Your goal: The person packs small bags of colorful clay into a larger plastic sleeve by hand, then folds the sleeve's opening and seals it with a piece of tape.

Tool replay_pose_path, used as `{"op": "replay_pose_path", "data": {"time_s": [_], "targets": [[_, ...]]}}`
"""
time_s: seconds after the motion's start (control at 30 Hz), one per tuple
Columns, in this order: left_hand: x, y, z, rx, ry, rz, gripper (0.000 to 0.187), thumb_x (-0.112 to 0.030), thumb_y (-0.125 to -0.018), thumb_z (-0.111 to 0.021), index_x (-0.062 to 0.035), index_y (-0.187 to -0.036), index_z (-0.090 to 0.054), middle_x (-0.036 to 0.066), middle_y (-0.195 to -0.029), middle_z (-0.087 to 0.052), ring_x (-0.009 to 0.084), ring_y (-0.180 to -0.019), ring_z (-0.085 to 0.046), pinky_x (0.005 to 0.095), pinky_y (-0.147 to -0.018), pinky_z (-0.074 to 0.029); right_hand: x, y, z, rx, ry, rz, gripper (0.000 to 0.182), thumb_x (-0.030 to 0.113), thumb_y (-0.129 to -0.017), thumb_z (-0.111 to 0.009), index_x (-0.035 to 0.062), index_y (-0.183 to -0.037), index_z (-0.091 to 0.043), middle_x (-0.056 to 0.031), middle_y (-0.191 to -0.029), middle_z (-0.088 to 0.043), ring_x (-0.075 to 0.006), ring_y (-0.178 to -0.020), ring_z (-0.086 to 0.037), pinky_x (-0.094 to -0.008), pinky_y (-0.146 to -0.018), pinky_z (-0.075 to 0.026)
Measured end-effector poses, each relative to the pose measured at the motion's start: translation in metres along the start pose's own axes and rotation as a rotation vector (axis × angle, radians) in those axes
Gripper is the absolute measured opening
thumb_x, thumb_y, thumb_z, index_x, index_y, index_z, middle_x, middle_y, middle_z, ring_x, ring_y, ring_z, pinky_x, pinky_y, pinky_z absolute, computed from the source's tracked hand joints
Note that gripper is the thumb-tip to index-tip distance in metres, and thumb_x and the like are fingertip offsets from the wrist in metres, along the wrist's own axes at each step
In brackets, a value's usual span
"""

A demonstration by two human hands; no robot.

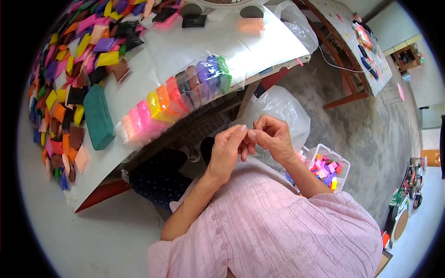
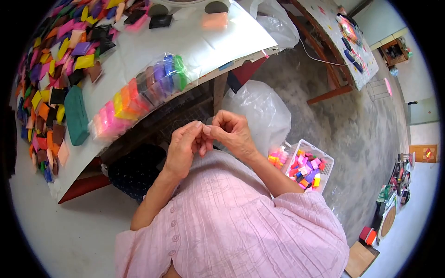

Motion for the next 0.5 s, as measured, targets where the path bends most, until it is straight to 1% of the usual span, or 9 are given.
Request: {"op": "replay_pose_path", "data": {"time_s": [0.1,0.2,0.27,0.3,0.4,0.43,0.5], "targets": [[0.000,0.000,0.002,-0.001,0.019,0.005,0.038,-0.030,-0.103,-0.041,-0.0031,-0.085,-0.060,0.005,-0.072,-0.059,0.0082,-0.059,-0.048,0.0223,-0.056,-0.040,-0.004,-0.001,0.004,0.030,0.017,0.033,0.015,0.006,-0.091,-0.067,0.0013,-0.081,-0.056,-0.0044,-0.076,-0.063,-0.0091,-0.065,-0.060,-0.0228,-0.057,-0.047],[0.000,0.001,0.009,-0.034,0.001,-0.001,0.038,-0.030,-0.103,-0.041,-0.0022,-0.086,-0.061,0.005,-0.072,-0.059,0.0081,-0.060,-0.049,0.0218,-0.056,-0.041,0.005,-0.002,0.003,-0.120,0.097,0.068,0.003,0.002,-0.091,-0.061,0.0000,-0.089,-0.061,-0.0028,-0.084,-0.062,-0.0071,-0.070,-0.056,-0.0209,-0.060,-0.044],[0.000,0.004,0.017,-0.075,-0.057,-0.004,0.038,-0.030,-0.103,-0.042,-0.0020,-0.086,-0.062,0.005,-0.072,-0.059,0.0080,-0.060,-0.050,0.0214,-0.057,-0.041,0.016,-0.006,0.004,-0.084,0.141,0.179,0.007,-0.001,-0.089,-0.057,0.0002,-0.093,-0.063,-0.0023,-0.087,-0.061,-0.0066,-0.070,-0.053,-0.0199,-0.061,-0.042],[-0.005,0.006,0.023,-0.087,-0.119,-0.030,0.033,-0.026,-0.102,-0.046,-0.0023,-0.085,-0.063,0.003,-0.072,-0.060,0.0066,-0.060,-0.050,0.0208,-0.057,-0.041,0.022,-0.009,0.005,-0.068,0.163,0.232,0.011,-0.002,-0.088,-0.055,0.0003,-0.094,-0.064,-0.0021,-0.089,-0.060,-0.0063,-0.071,-0.052,-0.0195,-0.062,-0.041],[-0.021,0.019,0.033,-0.182,-0.246,-0.058,0.028,-0.020,-0.100,-0.050,-0.0026,-0.083,-0.063,0.002,-0.072,-0.061,0.0050,-0.060,-0.049,0.0203,-0.056,-0.040,0.042,-0.020,0.008,-0.060,0.168,0.348,0.014,-0.004,-0.086,-0.052,0.0002,-0.091,-0.064,-0.0036,-0.089,-0.060,-0.0062,-0.069,-0.051,-0.0193,-0.060,-0.040],[-0.025,0.024,0.037,-0.214,-0.255,-0.078,0.024,-0.016,-0.099,-0.051,-0.0021,-0.083,-0.064,0.001,-0.072,-0.062,0.0041,-0.061,-0.049,0.0202,-0.056,-0.039,0.049,-0.025,0.007,-0.065,0.155,0.391,0.013,-0.003,-0.086,-0.051,0.0002,-0.091,-0.063,-0.0039,-0.089,-0.061,-0.0060,-0.066,-0.049,-0.0195,-0.058,-0.039],[-0.034,0.035,0.045,-0.269,-0.266,-0.081,0.024,-0.016,-0.099,-0.051,-0.0021,-0.084,-0.064,0.001,-0.072,-0.062,0.0043,-0.061,-0.049,0.0201,-0.056,-0.040,0.058,-0.038,0.007,-0.059,0.148,0.441,0.013,-0.003,-0.087,-0.051,0.0002,-0.091,-0.062,-0.0043,-0.088,-0.061,-0.0058,-0.064,-0.048,-0.0198,-0.056,-0.038]]}}
Point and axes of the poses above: each hand's wrist, its own y-axis away from the middle knuckle, its own z-axis out of the back of the hand, x = y × z, the point moved 4 cm from there along -y, towards the middle knuckle
